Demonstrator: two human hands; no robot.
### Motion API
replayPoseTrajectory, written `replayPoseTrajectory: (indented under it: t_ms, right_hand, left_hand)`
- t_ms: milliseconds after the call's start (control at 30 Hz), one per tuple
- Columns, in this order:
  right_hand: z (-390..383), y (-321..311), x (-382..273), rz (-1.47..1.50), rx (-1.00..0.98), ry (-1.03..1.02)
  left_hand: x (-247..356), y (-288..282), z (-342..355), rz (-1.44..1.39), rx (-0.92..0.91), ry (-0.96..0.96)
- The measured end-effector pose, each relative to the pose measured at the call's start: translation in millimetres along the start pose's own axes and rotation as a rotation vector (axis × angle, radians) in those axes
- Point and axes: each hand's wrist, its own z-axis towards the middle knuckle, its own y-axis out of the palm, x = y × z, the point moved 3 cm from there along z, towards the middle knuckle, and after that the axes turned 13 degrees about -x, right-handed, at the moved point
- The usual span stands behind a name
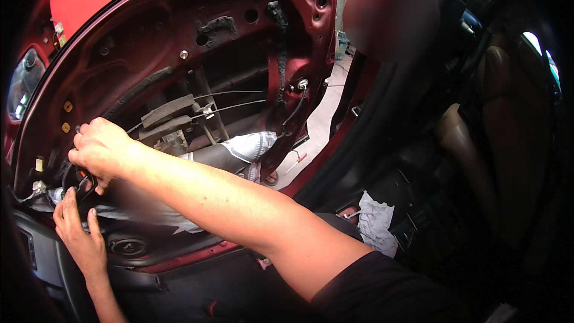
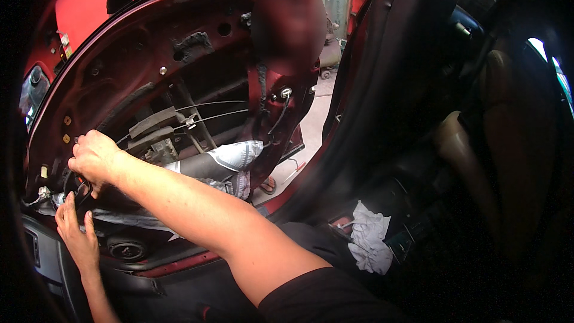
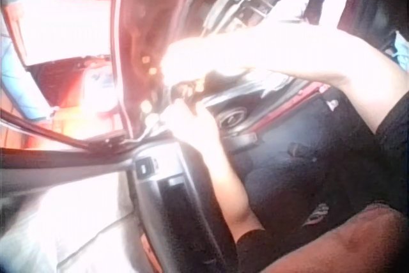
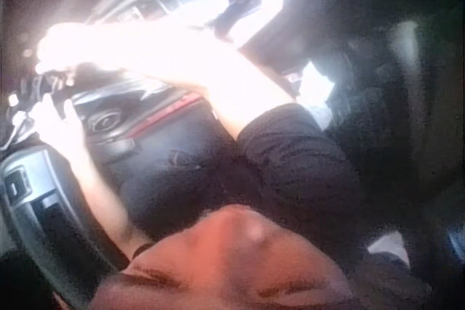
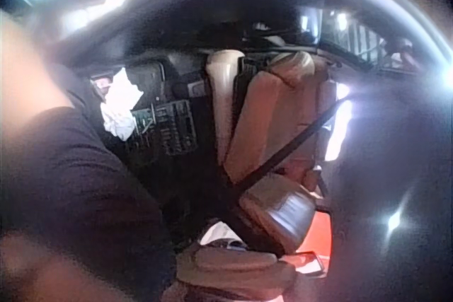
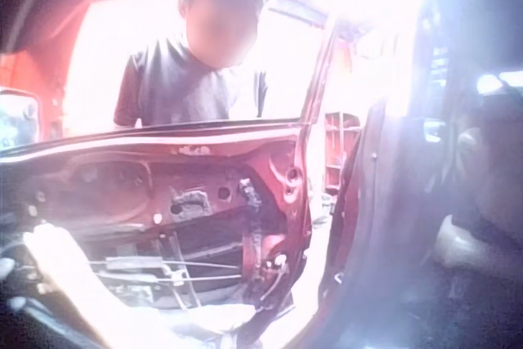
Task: The person installs a black plastic interior trim piece into the open trunk of a red car. They use a screwdriver to secure the part, then adjust and align it by hand.
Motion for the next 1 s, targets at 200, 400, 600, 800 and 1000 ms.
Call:
replayPoseTrajectory:
  t_ms: [200, 400, 600, 800, 1000]
  right_hand:
    - [9.2, 10.4, -1.2, -0.052, -0.055, 0.038]
    - [0.2, -3.8, -0.6, -0.028, -0.106, 0.054]
    - [4.0, 0.3, 2.8, -0.019, -0.095, 0.037]
    - [1.1, -4.1, 5.2, -0.019, -0.125, 0.073]
    - [15.1, 8.7, -21.9, -0.054, -0.14, 0.091]
  left_hand:
    - [-3.7, 0.8, -2.8, 0.037, 0.012, 0.045]
    - [-4.8, 3.2, 1.8, -0.003, 0.02, 0.03]
    - [-11.5, 6.1, 3.3, 0.004, 0.031, 0.048]
    - [-16.2, 9.5, 10.1, -0.092, 0.068, 0.087]
    - [-23.5, -9.3, -2.6, -0.013, 0.043, 0.011]
